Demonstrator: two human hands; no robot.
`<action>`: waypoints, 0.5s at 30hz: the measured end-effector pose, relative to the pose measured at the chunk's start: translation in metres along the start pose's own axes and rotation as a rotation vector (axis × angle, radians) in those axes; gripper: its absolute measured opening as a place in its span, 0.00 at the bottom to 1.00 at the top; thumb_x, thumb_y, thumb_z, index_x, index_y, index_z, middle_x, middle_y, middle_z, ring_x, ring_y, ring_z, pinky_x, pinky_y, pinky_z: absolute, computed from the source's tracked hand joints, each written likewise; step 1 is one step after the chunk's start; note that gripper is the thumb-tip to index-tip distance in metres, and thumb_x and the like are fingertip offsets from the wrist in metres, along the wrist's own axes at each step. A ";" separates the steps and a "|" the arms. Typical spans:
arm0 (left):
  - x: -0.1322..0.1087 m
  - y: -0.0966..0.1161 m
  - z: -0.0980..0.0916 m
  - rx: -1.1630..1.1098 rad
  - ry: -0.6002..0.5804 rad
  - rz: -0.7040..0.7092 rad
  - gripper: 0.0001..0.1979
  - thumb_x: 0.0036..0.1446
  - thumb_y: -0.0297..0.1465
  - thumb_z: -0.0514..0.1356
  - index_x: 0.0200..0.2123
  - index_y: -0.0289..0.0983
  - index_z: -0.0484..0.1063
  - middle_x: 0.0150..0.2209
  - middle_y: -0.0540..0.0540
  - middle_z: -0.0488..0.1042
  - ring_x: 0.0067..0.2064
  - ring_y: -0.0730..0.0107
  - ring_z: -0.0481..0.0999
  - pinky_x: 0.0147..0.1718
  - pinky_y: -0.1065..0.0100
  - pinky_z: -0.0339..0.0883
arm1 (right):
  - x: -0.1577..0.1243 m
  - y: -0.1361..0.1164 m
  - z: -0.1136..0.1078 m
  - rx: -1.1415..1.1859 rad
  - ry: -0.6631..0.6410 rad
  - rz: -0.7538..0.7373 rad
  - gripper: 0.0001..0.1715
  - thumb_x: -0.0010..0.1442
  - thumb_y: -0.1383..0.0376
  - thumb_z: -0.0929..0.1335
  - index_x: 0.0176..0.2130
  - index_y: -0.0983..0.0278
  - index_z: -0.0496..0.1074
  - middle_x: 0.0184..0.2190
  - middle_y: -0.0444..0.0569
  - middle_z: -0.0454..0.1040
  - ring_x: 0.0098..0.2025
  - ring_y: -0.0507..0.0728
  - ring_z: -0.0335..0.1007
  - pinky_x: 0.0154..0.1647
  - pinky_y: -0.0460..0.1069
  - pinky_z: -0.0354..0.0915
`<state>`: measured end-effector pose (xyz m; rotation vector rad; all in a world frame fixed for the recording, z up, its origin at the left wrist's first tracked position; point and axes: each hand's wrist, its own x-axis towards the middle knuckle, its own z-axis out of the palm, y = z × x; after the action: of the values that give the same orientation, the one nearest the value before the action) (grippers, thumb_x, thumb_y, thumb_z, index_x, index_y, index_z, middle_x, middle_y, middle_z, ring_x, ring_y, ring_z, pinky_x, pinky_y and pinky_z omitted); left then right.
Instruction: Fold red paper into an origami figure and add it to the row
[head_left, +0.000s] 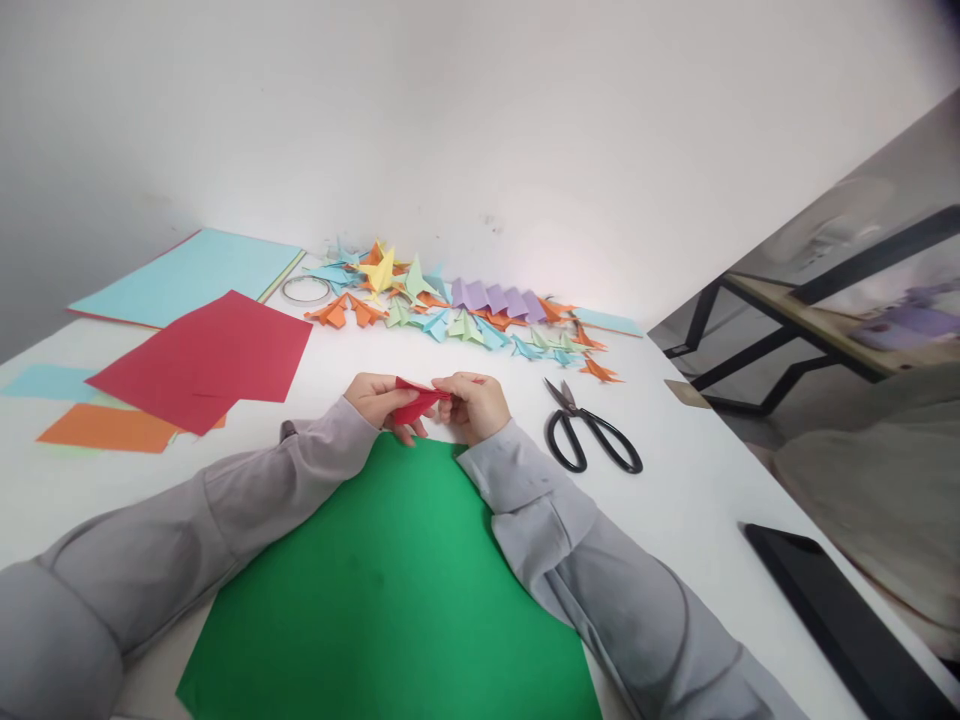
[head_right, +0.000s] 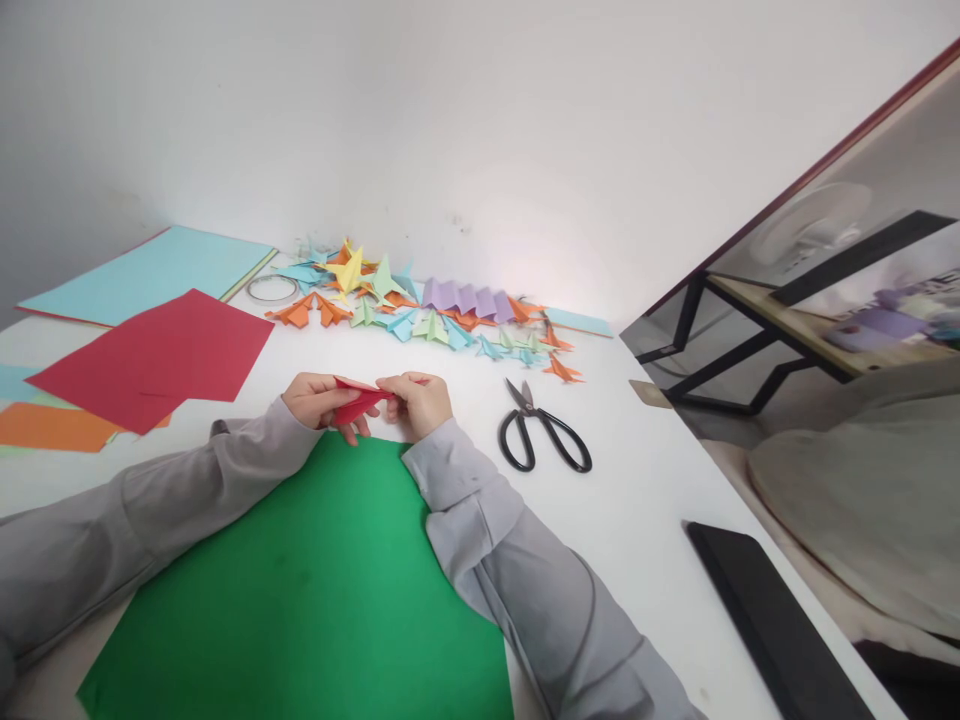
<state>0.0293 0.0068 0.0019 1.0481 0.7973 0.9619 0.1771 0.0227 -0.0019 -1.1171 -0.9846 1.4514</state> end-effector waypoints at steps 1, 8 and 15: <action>0.000 0.000 0.001 -0.001 0.005 0.005 0.15 0.40 0.33 0.65 0.31 0.28 0.73 0.24 0.42 0.76 0.21 0.63 0.75 0.13 0.70 0.66 | 0.000 0.000 0.000 -0.006 0.006 0.000 0.14 0.33 0.64 0.71 0.10 0.66 0.64 0.06 0.41 0.63 0.09 0.47 0.55 0.11 0.44 0.52; -0.002 -0.001 0.008 0.060 0.131 0.066 0.14 0.38 0.32 0.67 0.29 0.29 0.73 0.21 0.46 0.74 0.19 0.70 0.73 0.14 0.71 0.68 | -0.003 0.000 0.003 -0.006 0.002 -0.024 0.18 0.33 0.63 0.73 0.09 0.65 0.61 0.06 0.41 0.63 0.09 0.46 0.55 0.11 0.43 0.52; -0.002 0.001 0.006 0.124 0.158 0.078 0.13 0.41 0.35 0.65 0.26 0.29 0.74 0.16 0.47 0.73 0.16 0.72 0.71 0.14 0.72 0.67 | -0.003 0.006 -0.001 0.005 -0.050 -0.129 0.17 0.34 0.60 0.76 0.14 0.65 0.66 0.11 0.42 0.69 0.12 0.46 0.60 0.14 0.42 0.57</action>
<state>0.0335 0.0029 0.0048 1.1267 0.9621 1.0827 0.1772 0.0184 -0.0077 -0.9995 -1.0683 1.3831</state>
